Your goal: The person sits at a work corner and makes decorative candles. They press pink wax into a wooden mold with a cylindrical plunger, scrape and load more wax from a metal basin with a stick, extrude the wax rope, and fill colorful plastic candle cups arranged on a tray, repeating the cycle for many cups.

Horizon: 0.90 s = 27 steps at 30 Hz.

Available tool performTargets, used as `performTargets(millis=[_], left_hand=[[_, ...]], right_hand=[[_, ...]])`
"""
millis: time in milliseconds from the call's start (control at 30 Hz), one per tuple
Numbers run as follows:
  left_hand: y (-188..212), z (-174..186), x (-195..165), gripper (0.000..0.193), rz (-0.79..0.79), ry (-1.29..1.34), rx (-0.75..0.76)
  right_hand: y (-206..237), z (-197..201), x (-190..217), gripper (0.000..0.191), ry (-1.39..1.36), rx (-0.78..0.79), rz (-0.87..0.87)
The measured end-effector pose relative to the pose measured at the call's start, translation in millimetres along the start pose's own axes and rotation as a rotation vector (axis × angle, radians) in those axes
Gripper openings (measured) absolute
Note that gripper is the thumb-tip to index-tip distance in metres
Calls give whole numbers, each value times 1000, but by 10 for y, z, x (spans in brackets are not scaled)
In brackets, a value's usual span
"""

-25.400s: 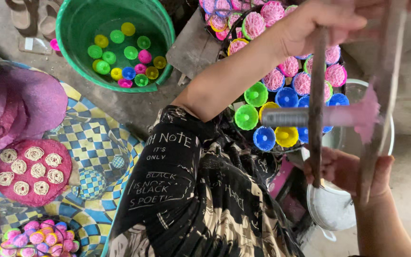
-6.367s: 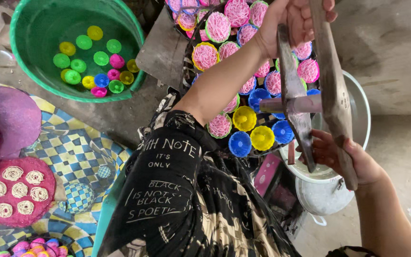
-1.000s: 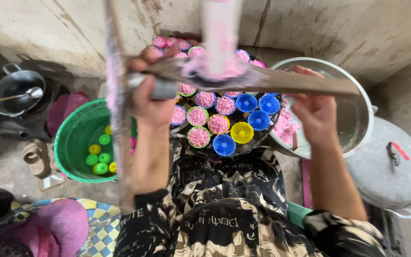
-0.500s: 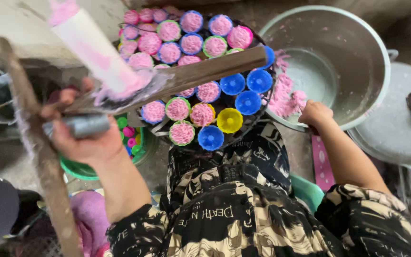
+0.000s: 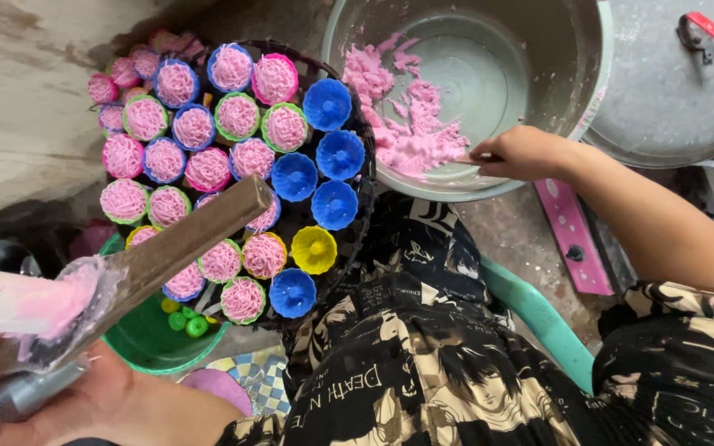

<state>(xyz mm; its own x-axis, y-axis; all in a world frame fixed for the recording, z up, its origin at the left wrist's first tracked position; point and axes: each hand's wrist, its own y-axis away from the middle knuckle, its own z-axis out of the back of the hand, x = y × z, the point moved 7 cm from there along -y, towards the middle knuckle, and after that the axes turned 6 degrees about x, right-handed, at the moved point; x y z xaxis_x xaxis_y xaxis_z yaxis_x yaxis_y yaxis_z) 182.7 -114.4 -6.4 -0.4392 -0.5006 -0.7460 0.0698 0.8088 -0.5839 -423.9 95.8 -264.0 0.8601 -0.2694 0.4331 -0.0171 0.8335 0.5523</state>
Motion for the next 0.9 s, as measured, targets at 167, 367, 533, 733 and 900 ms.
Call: performTargets(millis=[167, 367, 533, 733, 900], left_hand=[[-103, -364, 58, 35, 12, 56, 20], [-70, -994, 250, 16, 165, 126, 165], [-61, -1396, 394, 21, 214, 174, 159], [-188, -1766, 561, 31, 292, 155, 323], [-263, -2232, 982, 36, 404, -78, 437]], right_hand=[[-631, -569, 111, 33, 4, 91, -180], [-945, -738, 154, 23, 63, -154, -273], [-664, -302, 413, 24, 167, -332, -150], [-60, -201, 580, 22, 164, -231, -161], [118, -284, 378, 27, 217, 20, -332]])
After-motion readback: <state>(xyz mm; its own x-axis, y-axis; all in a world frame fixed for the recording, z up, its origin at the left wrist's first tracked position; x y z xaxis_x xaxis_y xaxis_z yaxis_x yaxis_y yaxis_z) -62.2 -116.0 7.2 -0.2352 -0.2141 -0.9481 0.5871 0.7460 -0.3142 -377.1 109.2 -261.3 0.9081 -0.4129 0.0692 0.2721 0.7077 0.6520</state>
